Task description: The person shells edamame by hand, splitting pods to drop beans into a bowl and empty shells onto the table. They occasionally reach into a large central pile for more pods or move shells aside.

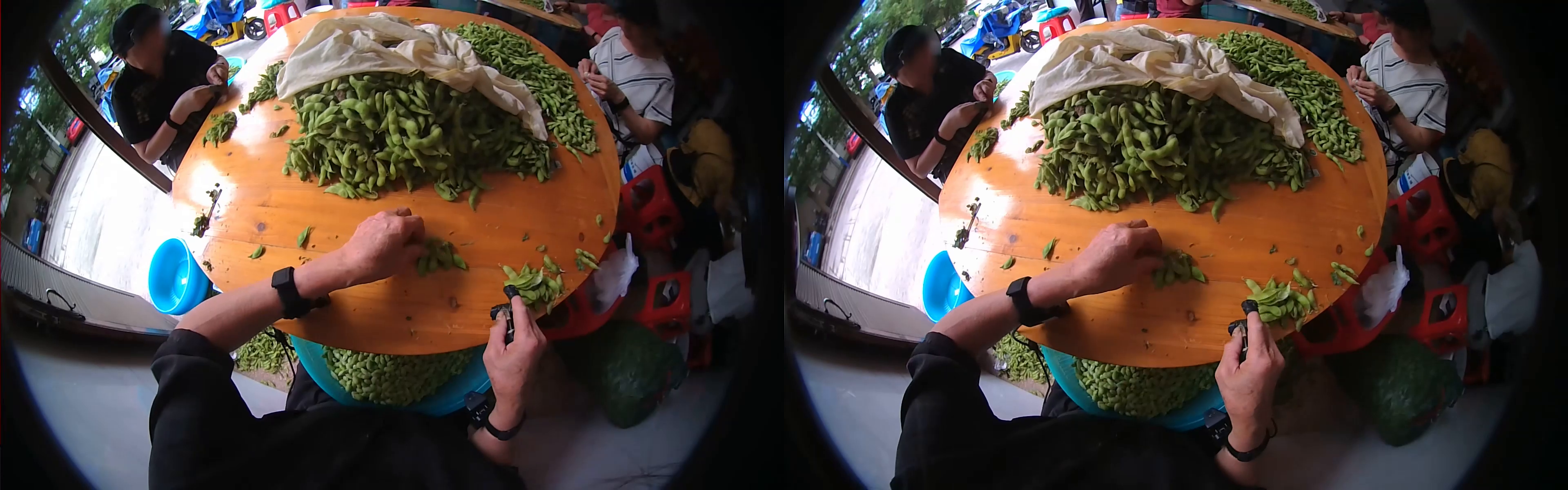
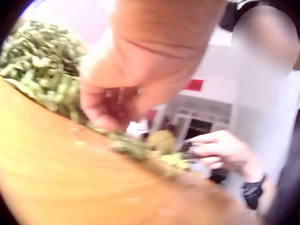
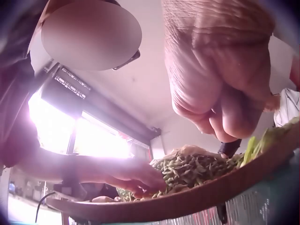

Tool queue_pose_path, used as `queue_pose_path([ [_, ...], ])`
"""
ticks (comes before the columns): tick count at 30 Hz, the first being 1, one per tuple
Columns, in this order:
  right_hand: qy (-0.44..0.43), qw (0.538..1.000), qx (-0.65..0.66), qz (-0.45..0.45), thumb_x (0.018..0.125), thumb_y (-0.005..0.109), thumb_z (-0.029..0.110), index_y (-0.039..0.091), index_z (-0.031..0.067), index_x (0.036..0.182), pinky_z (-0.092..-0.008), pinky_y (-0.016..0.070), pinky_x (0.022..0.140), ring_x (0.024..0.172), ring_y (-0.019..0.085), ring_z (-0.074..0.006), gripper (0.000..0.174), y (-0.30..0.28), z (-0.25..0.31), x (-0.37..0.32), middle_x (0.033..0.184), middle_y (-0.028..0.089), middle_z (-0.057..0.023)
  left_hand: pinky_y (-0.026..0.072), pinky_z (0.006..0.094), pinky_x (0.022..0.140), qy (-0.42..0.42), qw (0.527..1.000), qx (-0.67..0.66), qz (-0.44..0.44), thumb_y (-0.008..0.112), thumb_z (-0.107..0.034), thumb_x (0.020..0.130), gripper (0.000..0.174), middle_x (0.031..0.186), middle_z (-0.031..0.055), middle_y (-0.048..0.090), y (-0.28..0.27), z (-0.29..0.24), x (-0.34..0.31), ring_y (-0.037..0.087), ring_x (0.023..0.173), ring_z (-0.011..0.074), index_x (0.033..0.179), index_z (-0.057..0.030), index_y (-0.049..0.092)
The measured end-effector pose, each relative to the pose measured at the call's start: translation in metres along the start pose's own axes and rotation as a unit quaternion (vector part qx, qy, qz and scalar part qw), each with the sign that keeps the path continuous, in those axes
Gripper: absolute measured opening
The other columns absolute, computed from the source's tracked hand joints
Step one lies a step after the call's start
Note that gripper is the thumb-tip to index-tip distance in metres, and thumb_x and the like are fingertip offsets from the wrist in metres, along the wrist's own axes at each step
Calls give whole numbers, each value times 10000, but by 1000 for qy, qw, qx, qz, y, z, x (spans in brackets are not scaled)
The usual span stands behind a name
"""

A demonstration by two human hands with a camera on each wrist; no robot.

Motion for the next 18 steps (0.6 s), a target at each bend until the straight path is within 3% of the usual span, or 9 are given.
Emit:
queue_pose_path([
  [8, -3, 1000, 26, 1, 838, 580, -57, 579, -69, 1174, -412, 523, 684, 808, 660, -358, 337, 6, 2, 1, 893, 633, -207, 534, 373, 703, -18, 999, -41, 17, 663, -119, 831, 157, 845, 135, 683, 2, 16, 5, 678, 789, 283, 953, -20, 670],
  [10, -10, 999, 51, -10, 838, 580, -61, 592, -70, 1149, -418, 526, 675, 798, 667, -352, 311, 8, 8, 2, 880, 639, -203, 534, 344, 699, -108, 987, -115, 43, 616, -110, 873, 166, 841, 117, 687, -10, 7, 0, 682, 786, 233, 1001, -12, 655],
  [12, -19, 998, 54, -24, 845, 579, -55, 612, -73, 1119, -392, 521, 656, 754, 655, -346, 276, 9, 10, 1, 855, 638, -193, 532, 332, 695, -89, 980, -162, 79, 598, -108, 892, 170, 839, 106, 684, -13, -13, -12, 675, 781, 206, 1019, -5, 645],
  [14, 56, 981, 176, 52, 854, 578, -47, 623, -81, 1101, -331, 500, 605, 670, 627, -273, 253, 20, 4, -3, 819, 619, -172, 520, 298, 688, -57, 955, -258, 136, 562, -98, 947, 176, 818, 68, 660, -10, -41, -32, 636, 756, 135, 1077, 6, 622],
  [15, 94, 954, 278, 62, 882, 571, -38, 628, -88, 1089, -259, 449, 536, 583, 557, -147, 220, 27, 3, -7, 785, 585, -103, 517, 320, 667, -58, 944, -295, 138, 577, -90, 933, 163, 766, 87, 652, -5, -50, -42, 640, 717, 165, 1052, 8, 632],
  [16, 97, 954, 277, 62, 882, 571, -38, 628, -88, 1089, -259, 449, 536, 583, 557, -147, 220, 27, 8, -8, 785, 585, -103, 513, 342, 645, -60, 931, -332, 139, 592, -82, 919, 151, 714, 107, 644, 0, -56, -49, 645, 678, 194, 1028, 11, 641],
  [18, 180, 854, 472, 128, 909, 553, -36, 625, -91, 1099, -226, 409, 489, 563, 501, -58, 210, 36, 18, -10, 773, 545, -39, 512, 332, 647, -96, 916, -359, 151, 606, -95, 924, 157, 717, 103, 647, 10, -56, -61, 643, 680, 182, 1036, 9, 643],
])
Point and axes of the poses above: each hand's wrist, its own x-axis towards the middle knuckle, its own y-axis out of the palm, z = x × y, the point moved 6 cm from there along x, towards the middle knuckle
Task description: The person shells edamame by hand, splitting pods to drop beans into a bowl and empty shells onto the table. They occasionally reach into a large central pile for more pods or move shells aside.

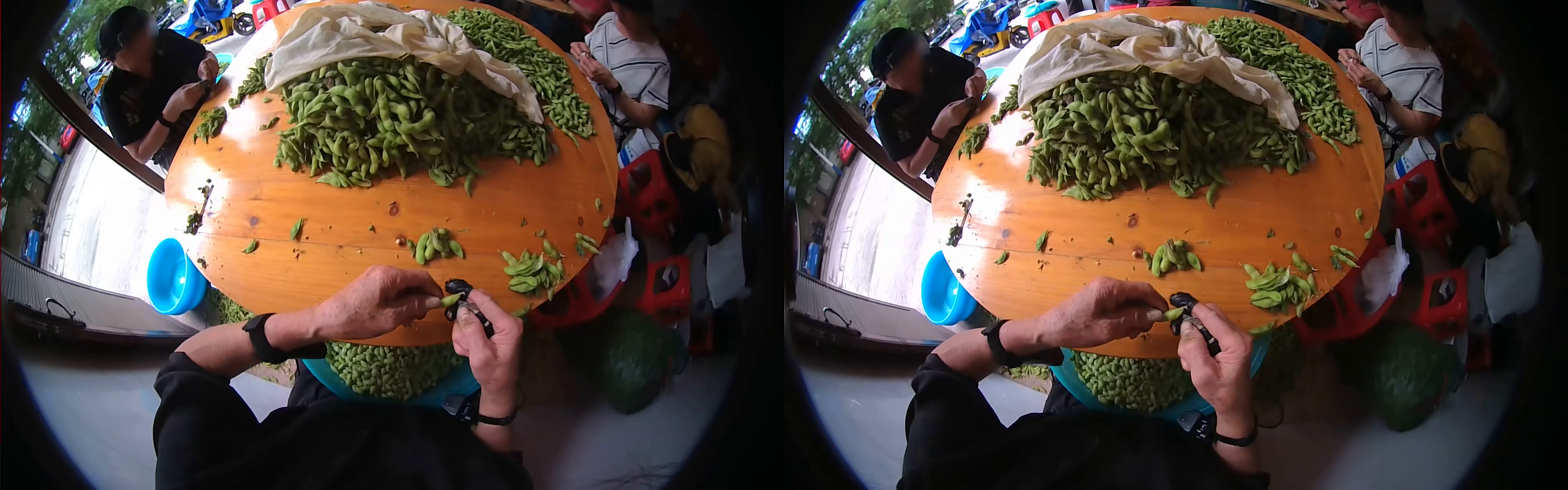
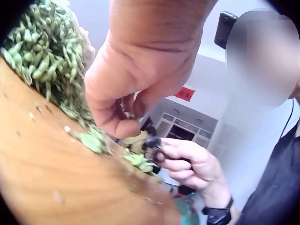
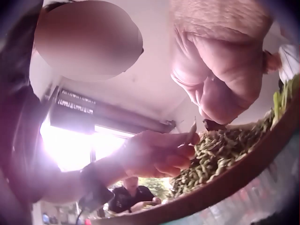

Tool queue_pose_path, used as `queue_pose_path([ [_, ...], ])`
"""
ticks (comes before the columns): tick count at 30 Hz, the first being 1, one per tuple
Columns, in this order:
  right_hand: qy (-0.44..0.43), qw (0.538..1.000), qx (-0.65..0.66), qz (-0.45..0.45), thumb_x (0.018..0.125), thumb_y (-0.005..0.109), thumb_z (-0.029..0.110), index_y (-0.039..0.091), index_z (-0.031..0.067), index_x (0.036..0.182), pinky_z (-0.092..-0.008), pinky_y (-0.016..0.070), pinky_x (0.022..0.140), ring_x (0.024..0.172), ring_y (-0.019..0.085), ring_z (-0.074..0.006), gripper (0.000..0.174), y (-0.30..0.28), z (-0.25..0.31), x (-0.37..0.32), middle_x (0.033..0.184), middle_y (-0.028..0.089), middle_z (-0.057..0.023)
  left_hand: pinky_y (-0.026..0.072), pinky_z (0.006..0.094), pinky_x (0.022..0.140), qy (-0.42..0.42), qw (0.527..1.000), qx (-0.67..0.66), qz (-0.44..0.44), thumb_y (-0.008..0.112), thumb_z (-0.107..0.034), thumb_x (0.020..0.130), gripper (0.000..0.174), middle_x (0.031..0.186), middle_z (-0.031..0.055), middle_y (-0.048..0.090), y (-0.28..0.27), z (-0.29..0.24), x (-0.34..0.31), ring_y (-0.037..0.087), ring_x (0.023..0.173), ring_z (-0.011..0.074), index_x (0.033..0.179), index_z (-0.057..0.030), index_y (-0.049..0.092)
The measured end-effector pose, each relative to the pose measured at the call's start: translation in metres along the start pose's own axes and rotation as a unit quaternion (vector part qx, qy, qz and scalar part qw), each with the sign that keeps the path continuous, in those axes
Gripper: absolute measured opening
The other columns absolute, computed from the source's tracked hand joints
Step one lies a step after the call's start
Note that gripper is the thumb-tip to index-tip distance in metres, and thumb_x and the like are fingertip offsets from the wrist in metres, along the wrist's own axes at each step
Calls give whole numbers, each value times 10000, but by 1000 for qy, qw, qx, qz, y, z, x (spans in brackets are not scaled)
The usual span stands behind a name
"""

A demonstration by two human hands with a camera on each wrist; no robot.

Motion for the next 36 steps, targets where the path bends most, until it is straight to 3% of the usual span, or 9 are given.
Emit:
queue_pose_path([
  [5, 34, 998, 31, 44, 940, 560, -10, 614, -97, 1149, -215, 389, 476, 564, 483, -46, 233, 7, -6, -1, 799, 513, -11, 510, 315, 637, -32, 998, -29, -39, 643, -109, 919, 171, 717, 97, 650, 7, 11, -14, 643, 672, 160, 1040, 12, 647],
  [14, -2, 998, -14, 56, 951, 574, 9, 605, -112, 1144, -208, 371, 472, 572, 474, -46, 229, 7, -8, -1, 863, 514, -16, 483, 305, 567, 108, 982, 93, -121, 639, -121, 937, 117, 709, 81, 639, 5, 8, -22, 624, 624, 152, 963, -6, 642],
  [16, 46, 985, 135, 101, 945, 575, -5, 610, -110, 1133, -203, 347, 466, 569, 458, -36, 218, 7, -12, -3, 852, 519, -11, 412, 269, 506, -125, 922, -366, 11, 622, -188, 974, 160, 710, 39, 639, 24, 41, -22, 584, 594, 134, 921, -39, 643],
  [17, 47, 985, 135, 100, 945, 575, -5, 610, -110, 1133, -203, 347, 466, 569, 458, -36, 218, 5, -13, -3, 852, 519, -11, 352, 227, 492, -105, 876, -470, 29, 602, -249, 991, 206, 722, 3, 629, 34, 42, -22, 548, 583, 103, 910, -63, 637],
  [22, 64, 983, 146, 92, 930, 554, -36, 628, -75, 1078, -218, 352, 464, 564, 464, -44, 170, 0, -15, -1, 799, 550, -7, 366, 225, 503, -89, 834, -543, 40, 616, -204, 981, 150, 757, 6, 632, 46, 39, -21, 545, 598, 98, 971, -55, 631],
  [27, -67, 991, -114, 35, 923, 550, -41, 610, -91, 1042, -232, 386, 471, 555, 495, -68, 143, 7, -4, -3, 796, 538, -34, 528, 281, 642, 16, 991, -122, -55, 664, -157, 945, 157, 812, 73, 699, 26, 19, -22, 676, 750, 151, 983, -6, 641],
  [28, -114, 981, -153, 40, 930, 538, -49, 594, -108, 1050, -228, 370, 462, 543, 464, -56, 145, 9, 0, -5, 796, 505, -31, 562, 296, 683, 40, 995, 6, -88, 671, -150, 939, 167, 810, 97, 717, 22, 13, -23, 706, 789, 158, 970, 12, 648],
  [33, -96, 987, -128, 18, 924, 535, -57, 594, -106, 1030, -218, 376, 464, 566, 484, -53, 131, 9, -7, -4, 825, 504, -34, 547, 328, 609, -11, 993, -81, -83, 655, -146, 937, 175, 772, 164, 697, 24, 21, -17, 716, 719, 234, 936, 26, 626],
  [36, -90, 982, -167, -22, 876, 589, -17, 621, -88, 995, -282, 455, 521, 599, 599, -140, 142, 9, -10, -3, 773, 565, -89, 512, 376, 565, 144, 959, 175, -168, 591, -129, 972, 159, 725, 181, 653, 25, 11, -17, 675, 658, 322, 925, 22, 578],
])
Point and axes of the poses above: each hand's wrist, its own x-axis towards the middle knuckle, its own y-axis out of the palm, z = x × y, the point moved 6 cm from there along x, towards the middle knuckle
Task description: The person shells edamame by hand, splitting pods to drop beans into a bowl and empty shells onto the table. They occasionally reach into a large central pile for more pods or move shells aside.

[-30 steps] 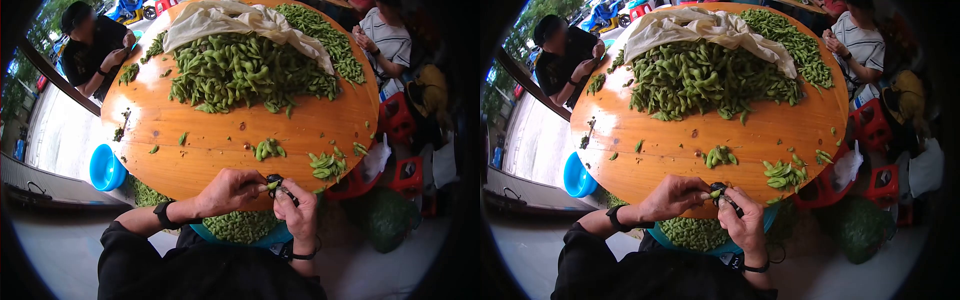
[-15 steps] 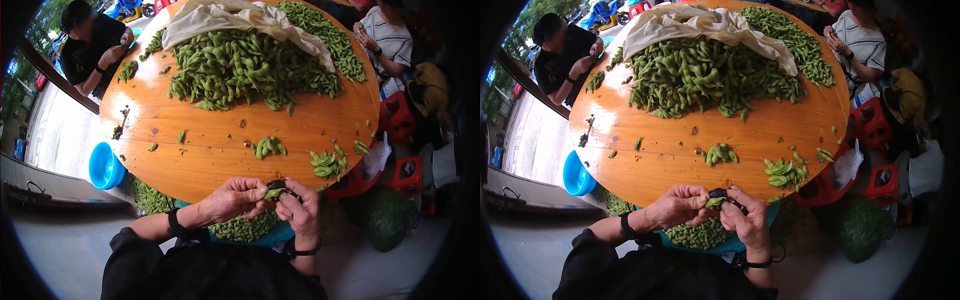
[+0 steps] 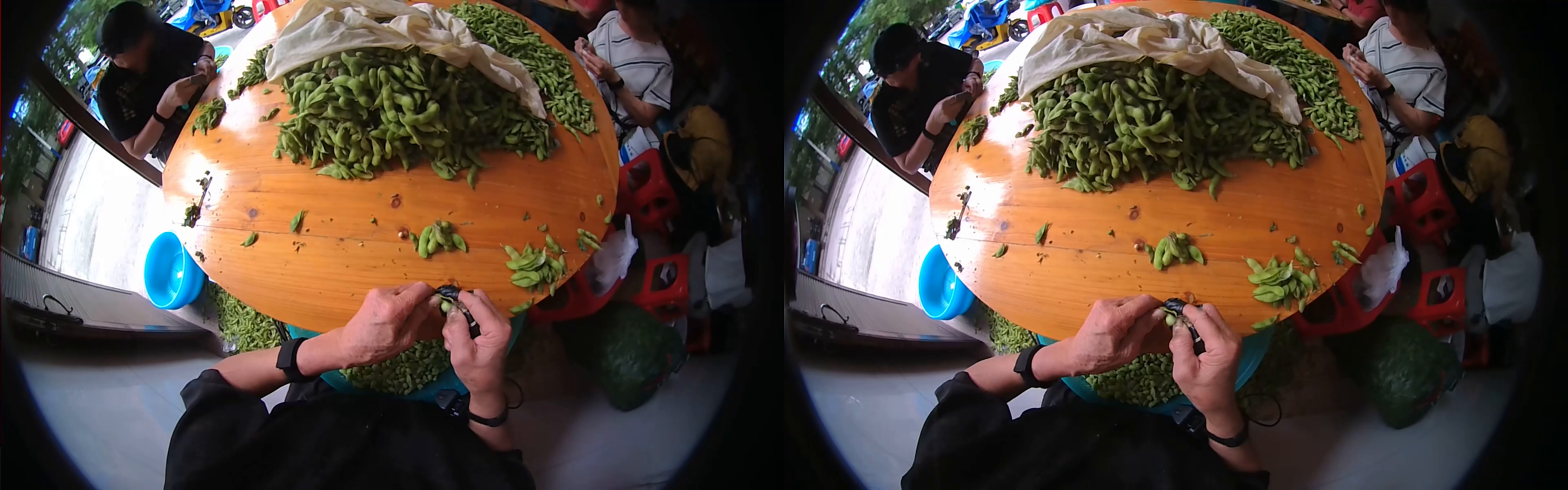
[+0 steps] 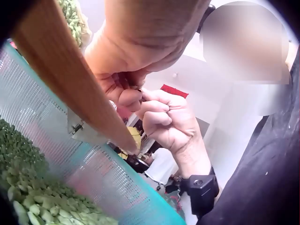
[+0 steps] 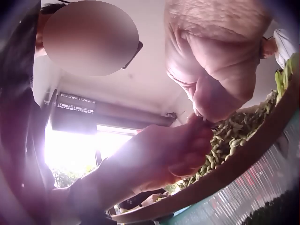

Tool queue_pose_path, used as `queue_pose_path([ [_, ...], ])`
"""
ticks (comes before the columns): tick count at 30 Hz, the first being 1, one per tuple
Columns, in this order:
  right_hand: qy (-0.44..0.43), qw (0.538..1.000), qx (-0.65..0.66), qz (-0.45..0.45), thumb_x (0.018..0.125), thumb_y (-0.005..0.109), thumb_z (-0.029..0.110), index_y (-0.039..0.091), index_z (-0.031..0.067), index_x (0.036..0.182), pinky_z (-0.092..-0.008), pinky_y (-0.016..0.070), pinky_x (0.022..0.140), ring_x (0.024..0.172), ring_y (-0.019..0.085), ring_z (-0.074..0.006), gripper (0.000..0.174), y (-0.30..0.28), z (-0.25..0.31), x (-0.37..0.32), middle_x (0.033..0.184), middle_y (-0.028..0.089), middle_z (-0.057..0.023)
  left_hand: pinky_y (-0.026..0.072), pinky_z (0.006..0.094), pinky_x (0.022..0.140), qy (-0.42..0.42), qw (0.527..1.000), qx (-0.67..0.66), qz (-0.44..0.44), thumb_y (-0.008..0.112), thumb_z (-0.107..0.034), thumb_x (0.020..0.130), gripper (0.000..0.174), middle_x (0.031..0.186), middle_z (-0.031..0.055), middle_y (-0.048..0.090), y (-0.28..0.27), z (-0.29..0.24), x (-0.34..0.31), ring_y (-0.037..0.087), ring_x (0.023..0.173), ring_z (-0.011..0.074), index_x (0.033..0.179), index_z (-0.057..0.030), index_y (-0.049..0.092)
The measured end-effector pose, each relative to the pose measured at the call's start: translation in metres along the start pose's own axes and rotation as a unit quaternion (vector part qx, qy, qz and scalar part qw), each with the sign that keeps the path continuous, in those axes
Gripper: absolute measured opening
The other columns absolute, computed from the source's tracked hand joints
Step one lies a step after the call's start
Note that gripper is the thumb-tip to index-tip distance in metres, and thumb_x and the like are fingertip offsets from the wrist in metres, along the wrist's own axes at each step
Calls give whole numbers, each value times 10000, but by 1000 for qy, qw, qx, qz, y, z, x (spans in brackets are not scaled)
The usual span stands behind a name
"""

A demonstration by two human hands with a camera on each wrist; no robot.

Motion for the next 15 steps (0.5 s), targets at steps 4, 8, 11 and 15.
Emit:
queue_pose_path([
  [4, -4, 1000, -22, -22, 868, 581, -20, 625, -84, 999, -288, 456, 535, 599, 595, -149, 153, 0, -2, -2, 771, 562, -89, 497, 374, 560, -97, 989, -106, 30, 505, -180, 1024, 228, 682, 148, 623, 2, 11, 2, 644, 608, 296, 905, 9, 548],
  [8, 56, 998, 9, 2, 855, 584, -28, 632, -74, 1008, -306, 469, 572, 662, 617, -214, 167, 1, -4, -3, 775, 570, -117, 477, 254, 551, -297, 879, -355, 112, 484, -305, 1047, 333, 694, 8, 617, 12, 29, -7, 595, 637, 76, 925, -6, 564],
  [11, -17, 996, -90, 3, 843, 593, -34, 638, -65, 1013, -331, 482, 591, 708, 628, -266, 178, -1, 6, -2, 797, 576, -139, 468, 213, 603, -302, 854, -392, 164, 457, -302, 1058, 312, 785, 11, 604, 13, 28, -11, 571, 692, 63, 953, -25, 556],
  [15, -127, 973, -194, -15, 829, 613, -45, 639, -39, 1044, -374, 510, 613, 722, 630, -321, 217, 8, 30, -5, 866, 571, -146, 431, 226, 584, -202, 871, -421, 156, 498, -272, 1042, 266, 767, 0, 582, 13, 21, -15, 519, 670, 59, 960, -25, 557],
])
Point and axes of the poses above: each hand's wrist, its own x-axis towards the middle knuckle, its own y-axis out of the palm, z = x × y, the point moved 6 cm from there along x, towards the middle knuckle
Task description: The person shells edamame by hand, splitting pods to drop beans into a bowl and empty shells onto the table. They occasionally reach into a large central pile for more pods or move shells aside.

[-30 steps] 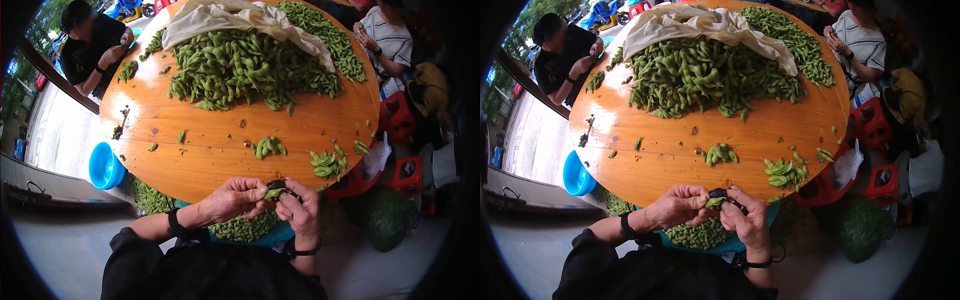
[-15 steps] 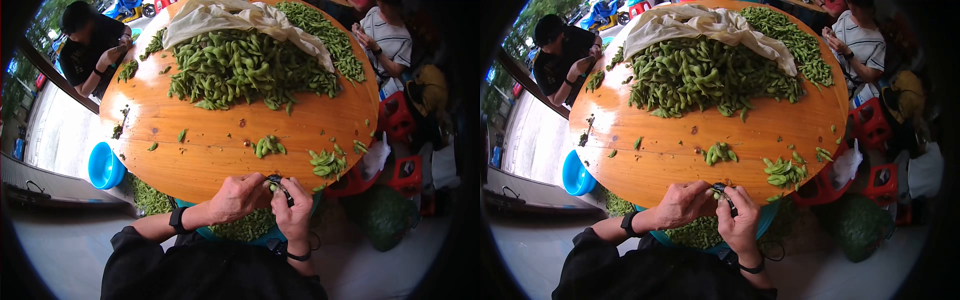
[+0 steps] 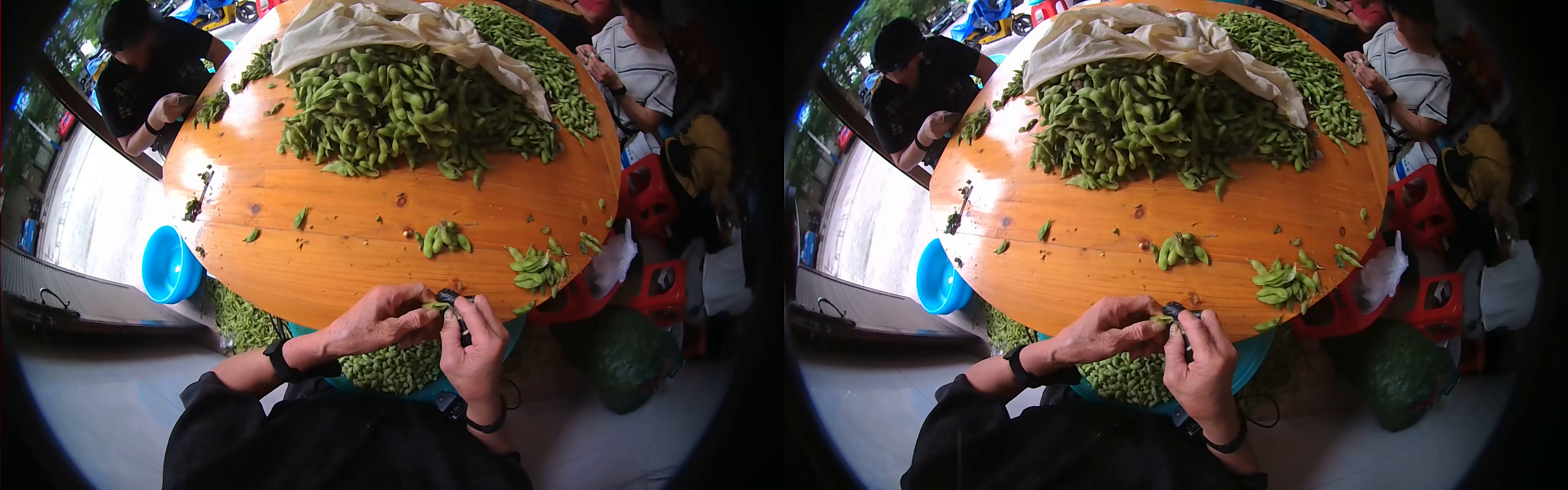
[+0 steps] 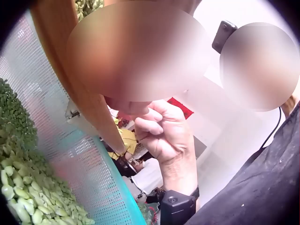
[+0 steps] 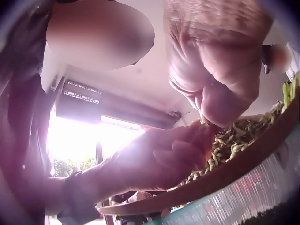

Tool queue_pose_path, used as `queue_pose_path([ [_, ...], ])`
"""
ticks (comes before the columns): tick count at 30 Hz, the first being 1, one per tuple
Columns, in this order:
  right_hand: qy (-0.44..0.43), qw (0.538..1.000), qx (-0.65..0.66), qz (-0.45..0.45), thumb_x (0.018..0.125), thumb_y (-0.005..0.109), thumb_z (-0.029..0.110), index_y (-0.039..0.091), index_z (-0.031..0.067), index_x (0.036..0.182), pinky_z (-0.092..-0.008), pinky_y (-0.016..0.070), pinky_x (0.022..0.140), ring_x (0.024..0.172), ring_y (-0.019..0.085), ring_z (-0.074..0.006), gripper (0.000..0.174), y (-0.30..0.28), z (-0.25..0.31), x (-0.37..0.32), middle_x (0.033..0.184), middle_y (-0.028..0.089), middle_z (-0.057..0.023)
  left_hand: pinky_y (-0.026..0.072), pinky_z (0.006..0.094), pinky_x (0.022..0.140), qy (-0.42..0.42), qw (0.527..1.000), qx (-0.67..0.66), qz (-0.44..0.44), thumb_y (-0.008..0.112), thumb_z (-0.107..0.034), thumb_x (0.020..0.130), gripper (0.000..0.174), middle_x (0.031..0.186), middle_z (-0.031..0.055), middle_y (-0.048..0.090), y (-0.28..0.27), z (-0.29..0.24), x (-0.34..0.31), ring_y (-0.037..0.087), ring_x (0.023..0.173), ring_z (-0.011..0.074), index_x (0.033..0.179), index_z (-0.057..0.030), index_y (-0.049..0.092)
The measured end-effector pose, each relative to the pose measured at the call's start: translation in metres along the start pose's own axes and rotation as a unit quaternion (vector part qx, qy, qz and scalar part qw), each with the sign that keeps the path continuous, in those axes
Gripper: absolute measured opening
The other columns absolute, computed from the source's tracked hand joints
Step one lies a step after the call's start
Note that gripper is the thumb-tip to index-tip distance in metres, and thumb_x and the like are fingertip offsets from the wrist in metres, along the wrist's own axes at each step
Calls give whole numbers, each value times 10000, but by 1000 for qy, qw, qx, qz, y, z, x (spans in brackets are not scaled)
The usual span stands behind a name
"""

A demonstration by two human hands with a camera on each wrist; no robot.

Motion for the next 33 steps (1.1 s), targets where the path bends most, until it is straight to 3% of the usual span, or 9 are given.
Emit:
queue_pose_path([
  [4, -89, 994, -64, -7, 819, 615, -66, 633, -22, 1054, -371, 512, 592, 704, 618, -323, 240, 10, 15, -5, 867, 536, -151, 395, 236, 565, -19, 992, -107, -65, 477, -139, 989, 126, 720, 1, 551, 3, 3, -5, 483, 629, 74, 942, -45, 546],
  [9, -36, 999, -3, 12, 822, 614, -59, 630, -33, 1036, -370, 509, 601, 712, 632, -318, 216, 3, 8, 2, 864, 554, -147, 395, 247, 568, -40, 957, -278, -76, 438, -56, 938, 120, 785, 43, 567, 8, 13, -6, 506, 650, 111, 998, -37, 540],
  [16, -15, 999, 42, 13, 824, 619, -47, 629, -48, 992, -348, 492, 593, 703, 629, -298, 169, -14, -8, 1, 830, 575, -151, 451, 274, 611, -55, 980, -193, -9, 485, -78, 969, 223, 853, 64, 609, 4, 13, -11, 581, 717, 155, 1168, -37, 575],
  [19, 57, 998, 10, -36, 833, 598, -52, 626, -60, 1024, -368, 488, 624, 720, 624, -324, 193, -40, -29, 5, 834, 582, -169, 512, 305, 681, -80, 987, 102, 95, 520, -94, 983, 182, 831, 71, 658, 6, -8, -14, 650, 782, 180, 1114, -21, 624],
  [21, 8, 977, -195, -79, 841, 583, -57, 605, -72, 1087, -412, 494, 670, 774, 621, -376, 247, -60, -33, 18, 866, 597, -201, 536, 311, 752, -6, 918, 317, 239, 540, -82, 976, 172, 823, 86, 696, 22, -30, -19, 687, 838, 205, 1074, -6, 659],
  [23, 15, 969, -220, -115, 843, 576, -62, 595, -77, 1108, -429, 495, 686, 799, 617, -393, 266, -66, -43, 18, 884, 600, -213, 539, 348, 741, 57, 927, 309, 207, 578, -70, 950, 161, 859, 119, 686, 16, -40, -10, 685, 812, 265, 1071, -10, 666],
  [27, 6, 970, -210, -122, 846, 561, -74, 585, -89, 1119, -452, 501, 713, 830, 620, -406, 275, -62, -33, 16, 914, 604, -225, 526, 414, 717, 189, 796, 569, -78, 575, -27, 885, 237, 916, 137, 617, -18, -82, 35, 635, 850, 323, 1096, -69, 673],
  [30, 16, 976, -190, -104, 845, 563, -78, 590, -81, 1118, -440, 505, 695, 819, 628, -387, 274, -55, -33, 13, 901, 604, -211, 523, 410, 714, 260, 705, 656, -65, 580, -7, 825, 285, 944, 126, 594, -31, -78, 65, 626, 905, 309, 1082, -89, 674],
  [33, 22, 979, -182, -88, 844, 568, -78, 597, -75, 1114, -424, 507, 674, 802, 632, -369, 271, -54, -38, 10, 887, 601, -198, 521, 406, 717, 241, 703, 667, -58, 585, 4, 777, 289, 953, 116, 573, -33, -70, 76, 623, 928, 301, 1043, -78, 664],
])
Point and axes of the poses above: each hand's wrist, its own x-axis towards the middle knuckle, its own y-axis out of the palm, z = x × y, the point moved 6 cm from there along x, towards the middle knuckle
